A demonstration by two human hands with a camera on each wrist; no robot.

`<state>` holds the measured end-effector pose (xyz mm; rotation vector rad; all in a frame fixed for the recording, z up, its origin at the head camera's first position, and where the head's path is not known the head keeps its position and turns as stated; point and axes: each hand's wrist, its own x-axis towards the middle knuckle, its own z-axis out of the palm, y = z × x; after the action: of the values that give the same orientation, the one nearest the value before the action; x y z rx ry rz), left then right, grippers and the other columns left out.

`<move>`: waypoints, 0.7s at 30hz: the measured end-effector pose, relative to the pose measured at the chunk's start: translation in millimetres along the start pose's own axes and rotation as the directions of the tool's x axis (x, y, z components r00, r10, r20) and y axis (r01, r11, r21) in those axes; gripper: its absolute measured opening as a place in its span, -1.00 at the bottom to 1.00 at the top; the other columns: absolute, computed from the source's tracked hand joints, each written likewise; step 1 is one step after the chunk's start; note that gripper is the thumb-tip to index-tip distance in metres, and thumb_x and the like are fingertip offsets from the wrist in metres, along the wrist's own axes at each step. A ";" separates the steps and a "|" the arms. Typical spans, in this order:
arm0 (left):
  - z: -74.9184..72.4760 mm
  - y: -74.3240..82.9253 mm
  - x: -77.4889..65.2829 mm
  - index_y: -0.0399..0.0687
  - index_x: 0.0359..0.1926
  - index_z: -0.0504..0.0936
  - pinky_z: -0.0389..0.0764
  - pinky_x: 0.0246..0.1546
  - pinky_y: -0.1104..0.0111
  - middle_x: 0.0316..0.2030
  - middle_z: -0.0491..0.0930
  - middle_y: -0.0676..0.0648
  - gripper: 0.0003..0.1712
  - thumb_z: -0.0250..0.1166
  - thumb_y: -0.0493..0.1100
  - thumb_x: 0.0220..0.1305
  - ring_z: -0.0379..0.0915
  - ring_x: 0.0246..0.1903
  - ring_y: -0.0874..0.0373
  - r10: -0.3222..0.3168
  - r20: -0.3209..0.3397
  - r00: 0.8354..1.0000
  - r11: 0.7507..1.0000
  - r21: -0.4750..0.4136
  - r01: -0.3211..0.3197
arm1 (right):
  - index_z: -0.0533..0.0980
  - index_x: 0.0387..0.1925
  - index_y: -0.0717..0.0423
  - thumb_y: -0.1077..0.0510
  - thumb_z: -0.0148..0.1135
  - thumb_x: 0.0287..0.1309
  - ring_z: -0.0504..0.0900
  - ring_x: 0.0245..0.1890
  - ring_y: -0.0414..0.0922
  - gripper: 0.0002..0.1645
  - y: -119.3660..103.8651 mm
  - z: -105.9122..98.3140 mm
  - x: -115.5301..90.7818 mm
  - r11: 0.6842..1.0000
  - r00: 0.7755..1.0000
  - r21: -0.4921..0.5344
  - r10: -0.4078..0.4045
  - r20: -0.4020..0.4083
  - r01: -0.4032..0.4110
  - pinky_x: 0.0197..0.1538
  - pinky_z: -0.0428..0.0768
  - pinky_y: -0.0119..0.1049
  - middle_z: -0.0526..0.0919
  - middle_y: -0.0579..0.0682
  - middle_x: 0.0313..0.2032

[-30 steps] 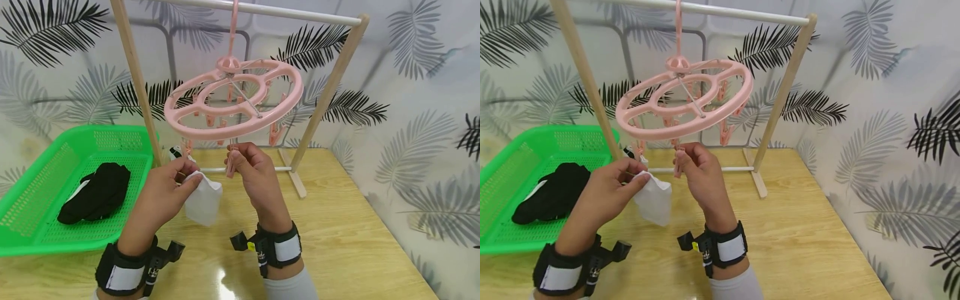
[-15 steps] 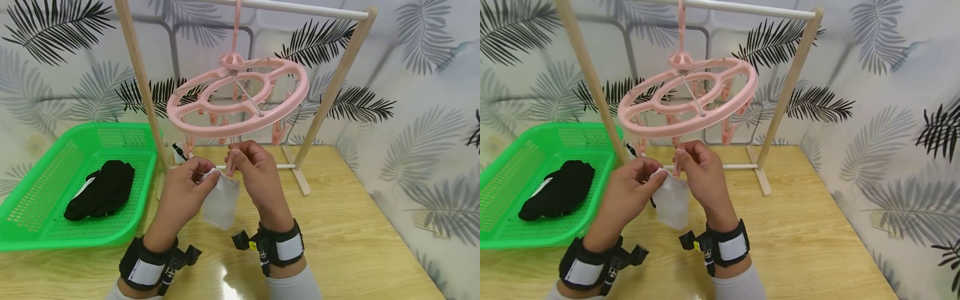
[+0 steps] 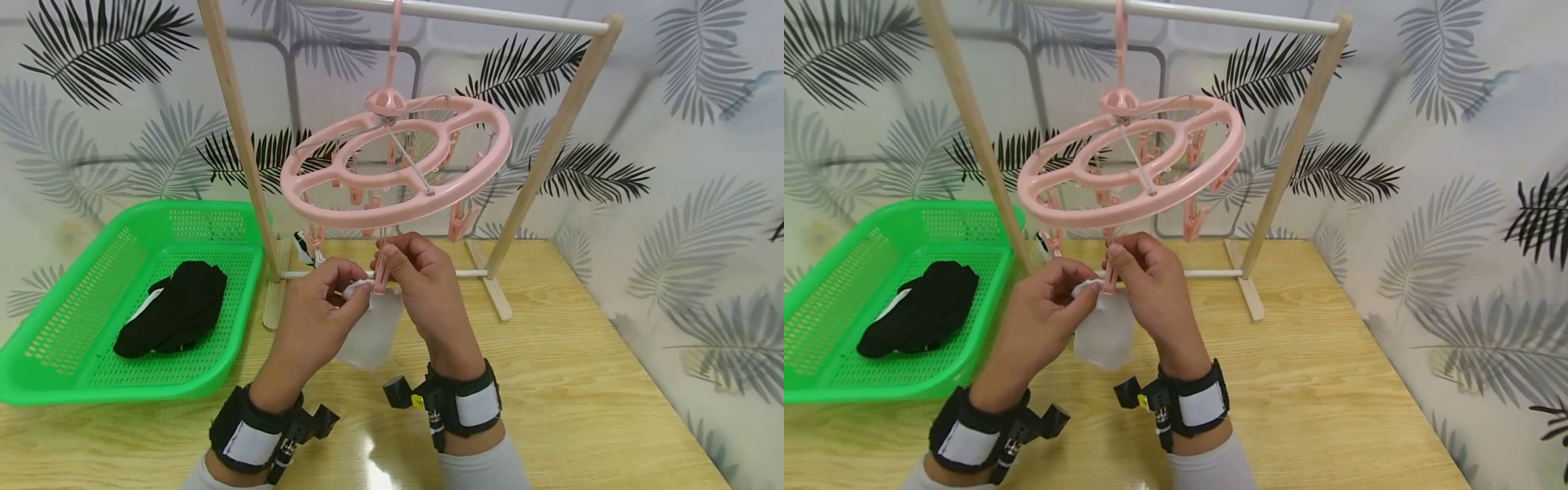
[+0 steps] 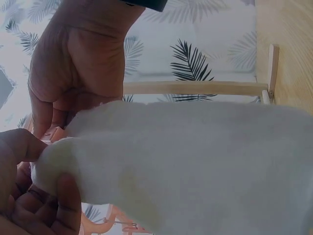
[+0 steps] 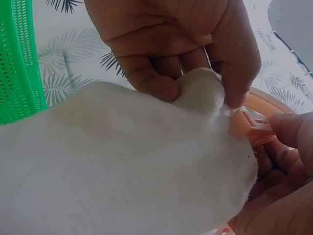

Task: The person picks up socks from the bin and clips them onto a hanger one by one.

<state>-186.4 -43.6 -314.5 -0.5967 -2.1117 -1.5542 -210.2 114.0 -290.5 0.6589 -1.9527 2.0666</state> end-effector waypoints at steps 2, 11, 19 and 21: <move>0.9 -1.0 -0.3 -0.13 -0.22 0.65 0.61 -0.40 0.35 -0.34 0.65 0.01 -0.91 0.37 -0.29 0.25 0.53 -0.39 0.23 0.030 -0.003 1.000 1.000 -0.007 -0.030 | 0.53 -0.11 0.40 0.27 0.07 0.44 0.60 -0.22 0.08 -0.79 0.5 -0.4 -0.2 1.000 1.000 -0.003 0.000 0.006 0.000 -0.10 0.61 -0.21 0.60 0.04 -0.39; 0.3 -0.4 -1.3 -0.15 -0.15 0.66 0.58 -0.31 0.34 -0.19 0.67 0.04 -0.89 0.33 -0.30 0.31 0.52 -0.31 0.19 0.069 -0.033 0.997 0.995 -0.074 -0.071 | 0.55 -0.08 0.41 0.24 0.07 0.45 0.61 -0.33 -0.11 -0.74 -0.3 -0.8 -0.7 0.999 1.000 -0.033 0.025 0.016 -0.024 -0.18 0.60 -0.27 0.61 0.04 -0.33; -2.2 -0.4 -0.6 -0.16 -0.15 0.67 0.58 -0.40 0.37 -0.22 0.66 0.03 -0.89 0.34 -0.29 0.30 0.54 -0.37 0.21 0.068 -0.049 0.996 0.997 -0.035 -0.070 | 0.52 0.06 0.35 0.17 0.07 0.47 0.51 -0.35 -0.12 -0.67 0.5 -1.5 -0.5 0.998 0.997 -0.052 0.028 0.066 -0.025 -0.23 0.48 -0.30 0.54 0.01 -0.33; -3.3 -0.6 -0.6 -0.15 -0.15 0.67 0.58 -0.42 0.36 -0.23 0.65 0.04 -0.88 0.35 -0.29 0.30 0.53 -0.40 0.22 0.060 -0.054 0.997 0.998 -0.028 -0.062 | 0.51 0.07 0.34 0.14 0.07 0.47 0.51 -0.36 -0.13 -0.65 1.4 -1.3 -0.5 0.999 0.996 -0.029 0.034 0.078 -0.031 -0.22 0.46 -0.30 0.54 0.00 -0.34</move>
<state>-186.0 -47.0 -314.5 -0.6173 -2.0157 -1.5534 -210.6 115.3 -292.0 0.7175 -2.0437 2.0584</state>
